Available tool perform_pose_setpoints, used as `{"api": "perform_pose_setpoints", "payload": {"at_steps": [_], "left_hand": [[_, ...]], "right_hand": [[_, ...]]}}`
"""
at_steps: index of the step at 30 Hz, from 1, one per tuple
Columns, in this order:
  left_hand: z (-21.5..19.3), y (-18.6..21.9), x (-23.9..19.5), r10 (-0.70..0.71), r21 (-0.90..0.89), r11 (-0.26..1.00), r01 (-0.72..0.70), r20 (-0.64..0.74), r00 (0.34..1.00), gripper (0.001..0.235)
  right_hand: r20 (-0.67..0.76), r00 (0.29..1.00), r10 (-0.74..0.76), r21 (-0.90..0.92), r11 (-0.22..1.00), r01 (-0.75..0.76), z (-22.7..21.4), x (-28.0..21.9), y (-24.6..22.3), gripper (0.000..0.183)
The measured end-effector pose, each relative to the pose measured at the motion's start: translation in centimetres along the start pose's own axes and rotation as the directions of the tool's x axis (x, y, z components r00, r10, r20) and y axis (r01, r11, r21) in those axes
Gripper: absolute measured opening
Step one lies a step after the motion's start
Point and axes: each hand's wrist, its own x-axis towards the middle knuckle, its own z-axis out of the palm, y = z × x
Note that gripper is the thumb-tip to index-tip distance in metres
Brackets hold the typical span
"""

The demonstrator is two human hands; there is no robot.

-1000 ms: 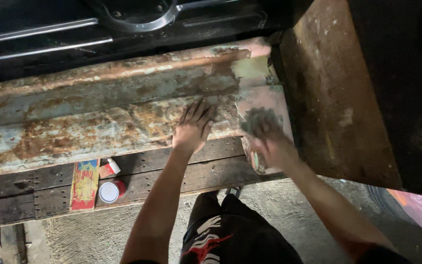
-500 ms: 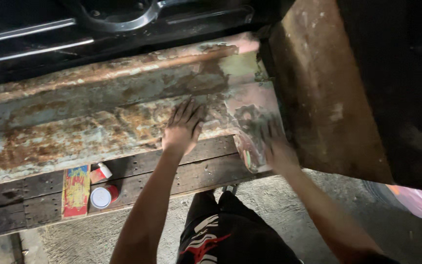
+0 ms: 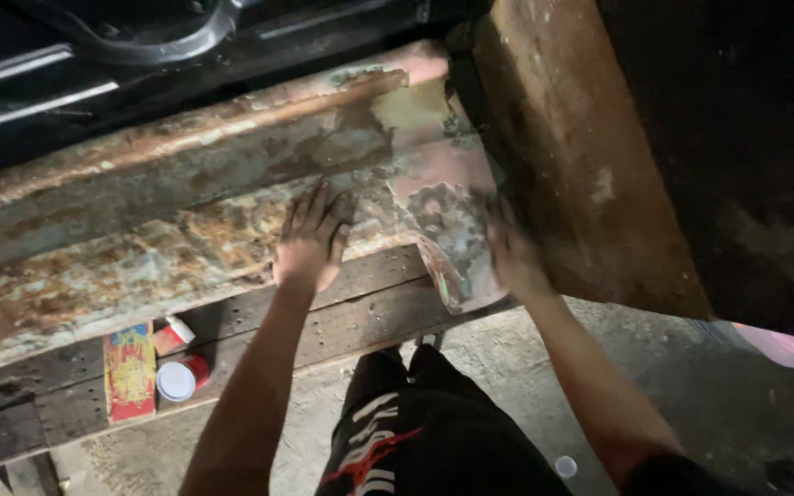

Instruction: The person uses a sanding block to sand a long, rusty metal panel. They move the sanding block back and forth across the surface, removing rust and old paint to prepare the metal for further treatment.

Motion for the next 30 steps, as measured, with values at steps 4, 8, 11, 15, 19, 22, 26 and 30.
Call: {"api": "perform_pose_setpoints", "payload": {"at_steps": [4,8,11,15,19,22,26,30], "left_hand": [[-0.1,-0.1,0.0,-0.023,-0.004,1.000,0.023,0.024,0.999,0.054],[-0.1,0.1,0.1,-0.041,0.011,0.999,0.040,0.042,0.998,0.054],[-0.1,0.2,0.0,-0.038,0.017,0.999,0.037,0.060,0.997,0.056],[0.1,0.2,0.2,-0.040,0.054,0.998,0.035,0.106,0.994,0.055],[0.1,0.2,0.5,0.007,0.085,0.996,-0.012,0.054,0.999,0.059],[0.0,0.1,0.1,-0.054,0.067,0.997,0.047,0.098,0.994,0.058],[0.2,0.4,0.2,-0.046,0.034,0.998,0.043,0.088,0.995,0.058],[-0.4,0.3,0.1,-0.035,0.068,0.997,0.030,0.072,0.997,0.057]], "right_hand": [[0.034,0.999,-0.010,-0.098,0.995,0.013,0.3,-3.2,-2.2,0.061],[-0.051,0.836,-0.547,-0.453,0.758,0.469,-0.8,-7.5,-5.1,0.049],[0.058,0.867,-0.494,-0.391,0.788,0.475,-1.0,-3.7,-5.0,0.052],[-0.080,0.876,-0.476,-0.192,0.869,0.455,-0.1,1.2,-4.3,0.053],[0.115,0.827,-0.550,-0.350,0.757,0.552,0.2,-3.0,-5.7,0.061],[0.123,0.837,-0.534,-0.407,0.742,0.533,-0.6,-2.8,-7.7,0.062],[-0.069,0.906,-0.417,-0.344,0.863,0.370,-1.3,6.6,-9.3,0.066],[-0.122,0.925,-0.361,-0.244,0.914,0.325,0.5,7.5,-9.8,0.050]]}}
